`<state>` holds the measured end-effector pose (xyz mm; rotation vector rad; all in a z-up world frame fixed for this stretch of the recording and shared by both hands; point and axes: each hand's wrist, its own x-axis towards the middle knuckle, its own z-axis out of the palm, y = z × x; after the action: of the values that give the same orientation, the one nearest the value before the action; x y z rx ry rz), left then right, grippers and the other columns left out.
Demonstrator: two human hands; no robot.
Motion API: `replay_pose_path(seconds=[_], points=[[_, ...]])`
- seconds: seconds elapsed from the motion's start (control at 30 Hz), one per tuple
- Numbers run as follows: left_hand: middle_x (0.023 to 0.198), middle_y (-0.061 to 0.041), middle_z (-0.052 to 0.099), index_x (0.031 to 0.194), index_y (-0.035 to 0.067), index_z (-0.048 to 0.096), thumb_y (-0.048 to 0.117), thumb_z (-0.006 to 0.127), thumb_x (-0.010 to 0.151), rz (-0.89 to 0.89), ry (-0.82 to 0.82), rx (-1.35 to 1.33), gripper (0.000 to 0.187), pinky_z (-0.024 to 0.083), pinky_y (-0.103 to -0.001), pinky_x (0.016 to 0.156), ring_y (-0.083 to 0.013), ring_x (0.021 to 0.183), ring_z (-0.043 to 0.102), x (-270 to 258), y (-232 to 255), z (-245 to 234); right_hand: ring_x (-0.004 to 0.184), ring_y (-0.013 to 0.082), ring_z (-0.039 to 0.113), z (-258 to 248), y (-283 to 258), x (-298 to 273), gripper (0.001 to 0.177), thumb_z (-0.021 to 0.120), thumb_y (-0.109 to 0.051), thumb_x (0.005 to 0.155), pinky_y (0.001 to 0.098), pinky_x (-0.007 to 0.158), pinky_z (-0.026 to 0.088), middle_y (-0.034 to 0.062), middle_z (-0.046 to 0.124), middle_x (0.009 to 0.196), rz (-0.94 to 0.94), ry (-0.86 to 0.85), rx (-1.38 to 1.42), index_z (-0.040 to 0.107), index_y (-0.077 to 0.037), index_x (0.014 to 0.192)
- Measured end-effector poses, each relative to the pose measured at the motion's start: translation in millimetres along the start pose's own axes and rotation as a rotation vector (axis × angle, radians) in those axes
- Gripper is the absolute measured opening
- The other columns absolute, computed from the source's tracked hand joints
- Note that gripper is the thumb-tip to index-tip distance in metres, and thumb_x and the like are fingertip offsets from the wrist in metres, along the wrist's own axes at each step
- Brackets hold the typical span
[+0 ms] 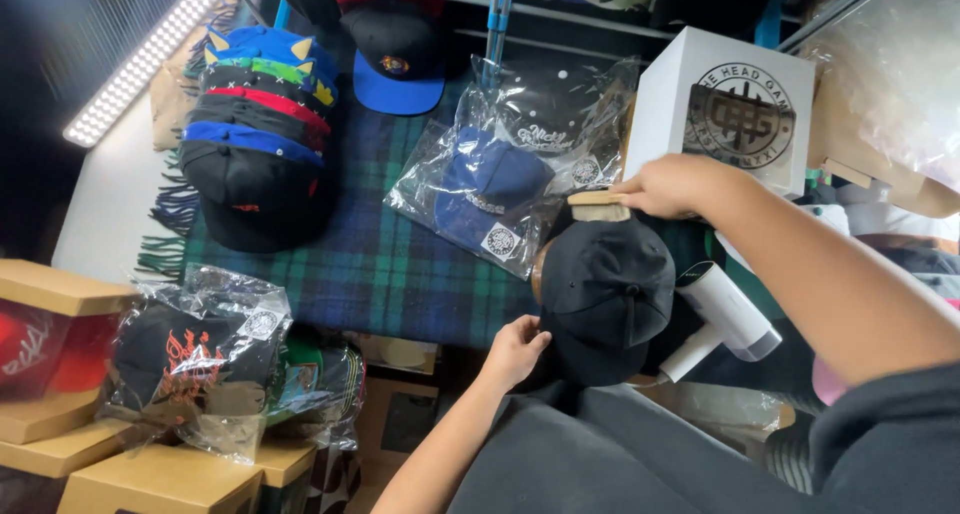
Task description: Cleaning a black baseball cap using a brush and a handheld blower to remove dust and lint.
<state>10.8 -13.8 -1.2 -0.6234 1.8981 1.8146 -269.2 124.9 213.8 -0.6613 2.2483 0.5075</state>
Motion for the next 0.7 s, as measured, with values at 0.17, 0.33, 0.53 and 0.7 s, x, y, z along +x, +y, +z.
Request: replay_pose_path(seconds=[0.17, 0.33, 0.53, 0.7], points=[[0.087, -0.004, 0.073, 0.111, 0.014, 0.074, 0.022, 0.070, 0.093, -0.003, -0.012, -0.007, 0.020, 0.056, -0.034, 0.077, -0.0167, 0.087, 0.068, 2, -1, 0, 0.081, 0.0323, 0.070, 108, 62, -56, 0.038, 0.058, -0.035, 0.103, 0.0440, 0.073, 0.062, 0.0290, 0.077, 0.087, 0.121, 0.252, 0.925, 0.067, -0.029, 0.139], [0.090, -0.003, 0.073, 0.105, 0.011, 0.070, 0.021, 0.068, 0.096, -0.009, -0.050, 0.032, 0.013, 0.053, -0.034, 0.083, -0.0165, 0.088, 0.068, 3, 17, -4, 0.062, 0.0192, 0.049, 273, -22, -97, 0.044, 0.053, -0.027, 0.104, 0.0349, 0.051, 0.043, 0.0124, 0.068, 0.095, 0.348, 0.600, 1.352, 0.062, -0.017, 0.146], [0.094, 0.002, 0.072, 0.102, 0.010, 0.066, 0.020, 0.066, 0.099, -0.017, -0.067, 0.050, 0.011, 0.049, -0.028, 0.087, -0.0102, 0.091, 0.065, 4, 17, -5, 0.084, 0.0264, 0.053, 412, -58, -68, 0.056, 0.055, -0.005, 0.092, 0.0355, 0.064, 0.045, 0.0159, 0.045, 0.111, 0.233, 0.878, 1.327, 0.052, -0.001, 0.148], [0.103, -0.016, 0.076, 0.122, 0.007, 0.068, 0.020, 0.071, 0.095, -0.002, 0.001, 0.156, 0.030, 0.058, -0.041, 0.087, -0.0254, 0.102, 0.072, 9, -1, 6, 0.132, 0.0312, 0.057, 336, 26, -3, 0.039, 0.063, -0.027, 0.101, 0.0450, 0.107, 0.048, 0.0104, 0.064, 0.141, 0.075, 0.880, 1.363, 0.066, -0.018, 0.139]])
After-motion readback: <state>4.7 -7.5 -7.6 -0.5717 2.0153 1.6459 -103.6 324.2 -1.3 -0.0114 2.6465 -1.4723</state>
